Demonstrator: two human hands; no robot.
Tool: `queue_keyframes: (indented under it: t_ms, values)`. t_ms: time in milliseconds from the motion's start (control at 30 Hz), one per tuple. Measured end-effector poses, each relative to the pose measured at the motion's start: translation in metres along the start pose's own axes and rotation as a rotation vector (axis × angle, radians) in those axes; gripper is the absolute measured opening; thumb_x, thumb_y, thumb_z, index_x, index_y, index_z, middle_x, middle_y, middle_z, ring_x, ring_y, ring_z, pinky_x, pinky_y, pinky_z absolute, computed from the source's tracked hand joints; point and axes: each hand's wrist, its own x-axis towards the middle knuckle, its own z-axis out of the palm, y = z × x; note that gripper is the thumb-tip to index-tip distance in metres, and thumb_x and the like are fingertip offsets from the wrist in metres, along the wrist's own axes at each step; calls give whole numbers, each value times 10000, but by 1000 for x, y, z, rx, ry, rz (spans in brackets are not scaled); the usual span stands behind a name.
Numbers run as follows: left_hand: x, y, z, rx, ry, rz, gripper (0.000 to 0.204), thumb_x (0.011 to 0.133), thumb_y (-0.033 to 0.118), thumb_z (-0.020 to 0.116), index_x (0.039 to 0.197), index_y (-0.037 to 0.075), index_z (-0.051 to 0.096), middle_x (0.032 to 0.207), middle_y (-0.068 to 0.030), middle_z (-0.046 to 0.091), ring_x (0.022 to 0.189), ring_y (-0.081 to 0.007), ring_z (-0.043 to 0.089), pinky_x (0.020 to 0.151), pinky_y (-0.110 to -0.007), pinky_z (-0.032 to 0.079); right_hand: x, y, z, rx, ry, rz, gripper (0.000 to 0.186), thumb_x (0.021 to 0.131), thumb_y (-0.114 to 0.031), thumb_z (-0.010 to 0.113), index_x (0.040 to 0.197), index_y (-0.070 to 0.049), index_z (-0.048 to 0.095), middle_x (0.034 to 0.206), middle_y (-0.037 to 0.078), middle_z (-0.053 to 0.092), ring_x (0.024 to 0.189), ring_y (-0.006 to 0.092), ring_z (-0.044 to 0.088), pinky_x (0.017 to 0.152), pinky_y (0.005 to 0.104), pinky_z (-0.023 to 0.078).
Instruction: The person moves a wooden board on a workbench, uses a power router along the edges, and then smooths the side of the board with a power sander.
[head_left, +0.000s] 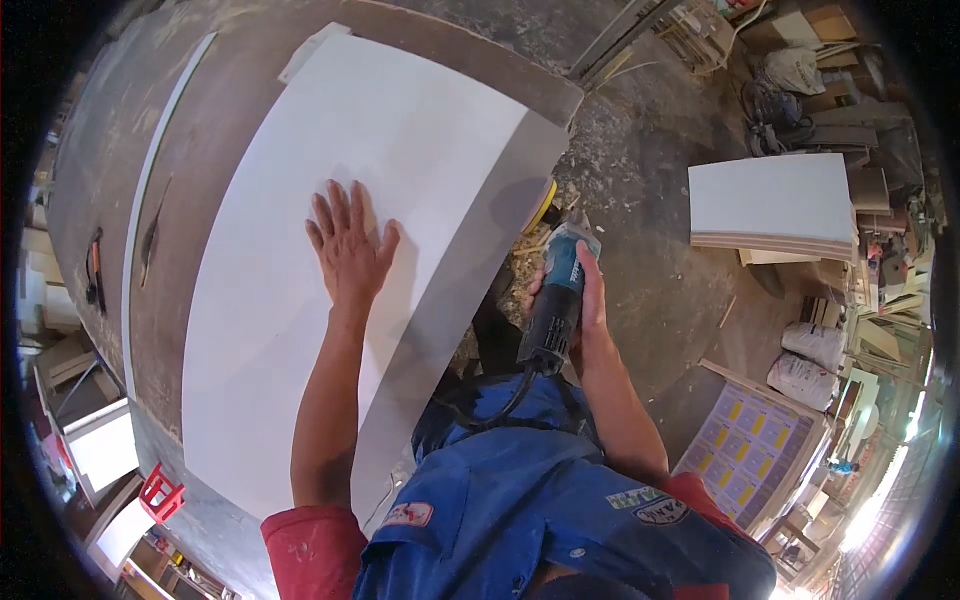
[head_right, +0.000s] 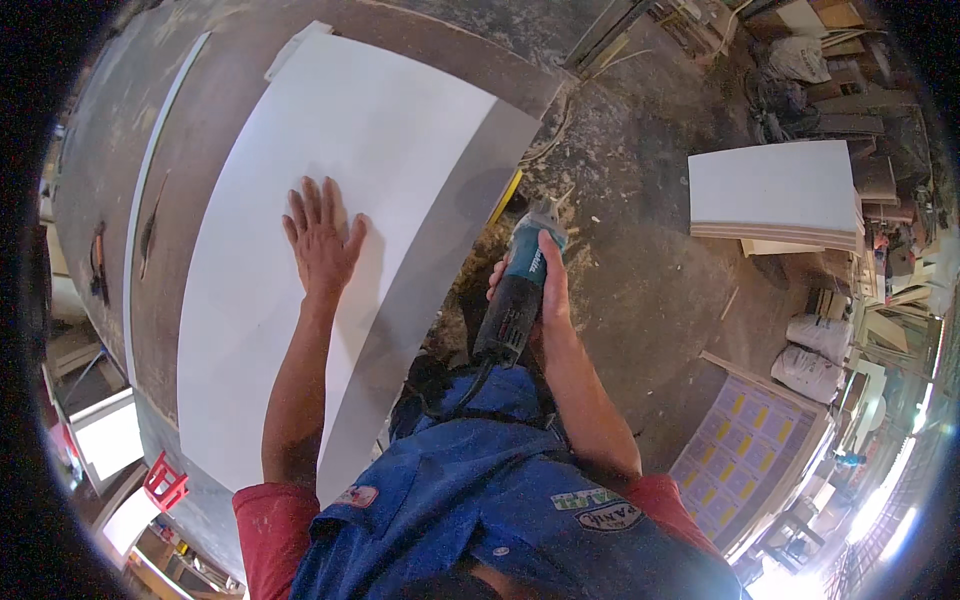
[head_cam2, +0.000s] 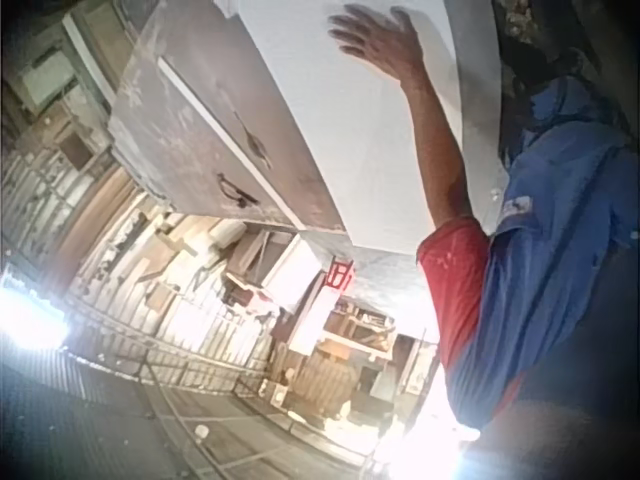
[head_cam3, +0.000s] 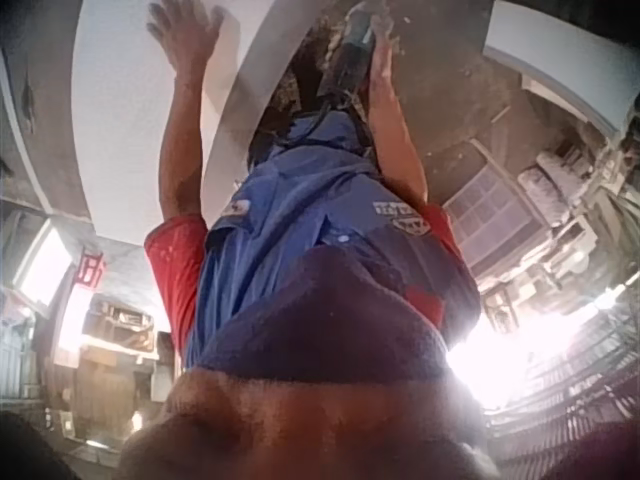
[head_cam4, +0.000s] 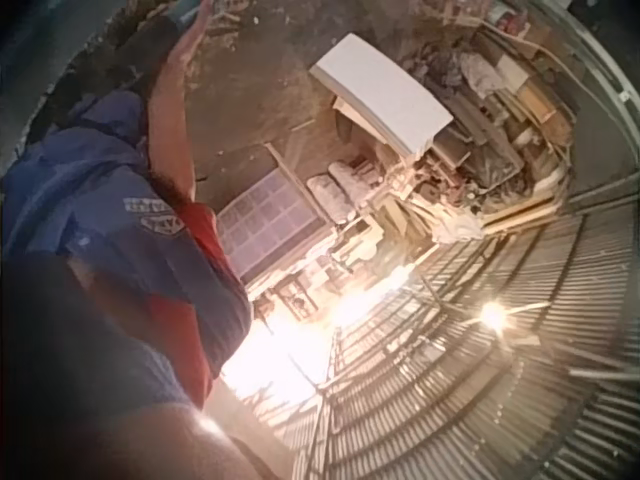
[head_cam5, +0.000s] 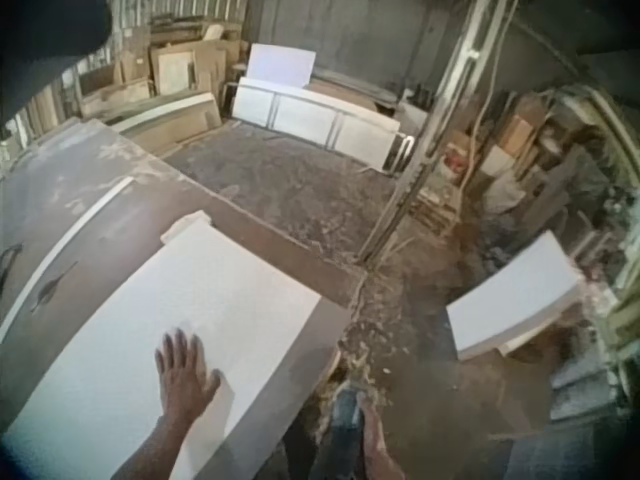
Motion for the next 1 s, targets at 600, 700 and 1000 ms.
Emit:
queue_keyframes:
  t_ms: [600,700,1000]
  values:
    - [22,19,-4,78,-63,-49,741,985,448,525,1620,129,316,1691,-173,231,1561,-417,179,1237,-584,167,53,-63,-2,33,69,31,623,923,-634,628,994,-16,603,809,122,664,663,251,699,601,402,632]
    - [19,13,-1,89,-85,-58,726,1031,522,436,1631,142,283,1705,-149,194,1575,-375,151,1247,-587,144,52,-76,7,-14,35,9,622,920,-637,632,1007,-21,602,809,120,665,670,247,701,602,399,632]
    - [18,10,4,110,-76,-50,744,1015,512,463,1619,106,308,1700,-162,209,1571,-392,159,1241,-589,159,46,-60,-2,20,39,75,610,908,-656,636,995,-53,598,811,120,671,680,240,704,598,397,614]
